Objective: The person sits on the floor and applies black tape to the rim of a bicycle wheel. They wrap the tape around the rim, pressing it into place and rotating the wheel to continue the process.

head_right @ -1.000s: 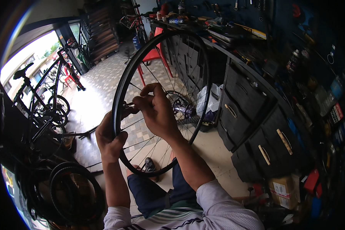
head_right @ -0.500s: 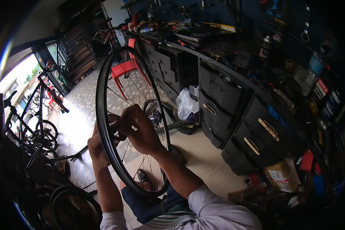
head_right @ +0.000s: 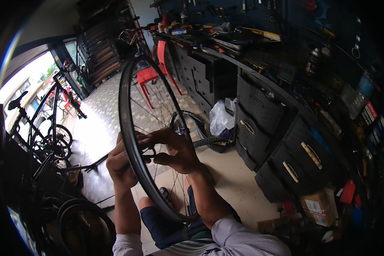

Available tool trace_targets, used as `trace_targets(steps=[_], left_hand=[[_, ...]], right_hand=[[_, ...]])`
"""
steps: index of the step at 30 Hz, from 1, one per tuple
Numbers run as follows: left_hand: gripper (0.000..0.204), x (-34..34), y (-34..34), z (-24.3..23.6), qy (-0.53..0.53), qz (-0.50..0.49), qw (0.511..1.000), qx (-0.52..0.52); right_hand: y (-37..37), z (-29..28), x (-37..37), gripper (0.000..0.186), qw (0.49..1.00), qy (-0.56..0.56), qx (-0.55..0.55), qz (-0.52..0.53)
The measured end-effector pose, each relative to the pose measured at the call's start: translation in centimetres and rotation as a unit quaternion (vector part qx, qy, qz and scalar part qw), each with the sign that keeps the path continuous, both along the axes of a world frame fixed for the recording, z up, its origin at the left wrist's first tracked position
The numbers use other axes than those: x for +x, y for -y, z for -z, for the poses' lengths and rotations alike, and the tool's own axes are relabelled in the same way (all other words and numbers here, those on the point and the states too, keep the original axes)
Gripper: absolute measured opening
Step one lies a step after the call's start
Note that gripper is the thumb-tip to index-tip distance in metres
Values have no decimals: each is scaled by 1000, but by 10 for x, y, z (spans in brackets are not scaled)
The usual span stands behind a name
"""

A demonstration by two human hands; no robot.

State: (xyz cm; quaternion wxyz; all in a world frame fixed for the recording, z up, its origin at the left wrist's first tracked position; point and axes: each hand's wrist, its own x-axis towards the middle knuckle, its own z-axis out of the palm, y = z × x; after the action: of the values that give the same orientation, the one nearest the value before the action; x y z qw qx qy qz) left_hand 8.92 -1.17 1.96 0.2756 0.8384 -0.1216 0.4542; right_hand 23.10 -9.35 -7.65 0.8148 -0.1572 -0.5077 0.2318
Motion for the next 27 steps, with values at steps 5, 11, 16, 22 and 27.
trace_targets(steps=[5,11,16,22,27], left_hand=[[27,0,0,-5,23,-31,999,25],[34,-4,3,-2,35,-61,996,53],[34,2,19,0,93,-95,990,46],[42,13,46,10,161,-171,971,36],[38,8,38,-1,43,0,999,8]], right_hand=[[-2,-4,6,52,995,64,-2,72],[6,-8,-7,51,996,7,-32,83],[15,-10,-12,51,975,25,-90,200],[25,-25,-15,42,966,12,-126,226],[41,-34,-9,42,919,-100,-313,217]])
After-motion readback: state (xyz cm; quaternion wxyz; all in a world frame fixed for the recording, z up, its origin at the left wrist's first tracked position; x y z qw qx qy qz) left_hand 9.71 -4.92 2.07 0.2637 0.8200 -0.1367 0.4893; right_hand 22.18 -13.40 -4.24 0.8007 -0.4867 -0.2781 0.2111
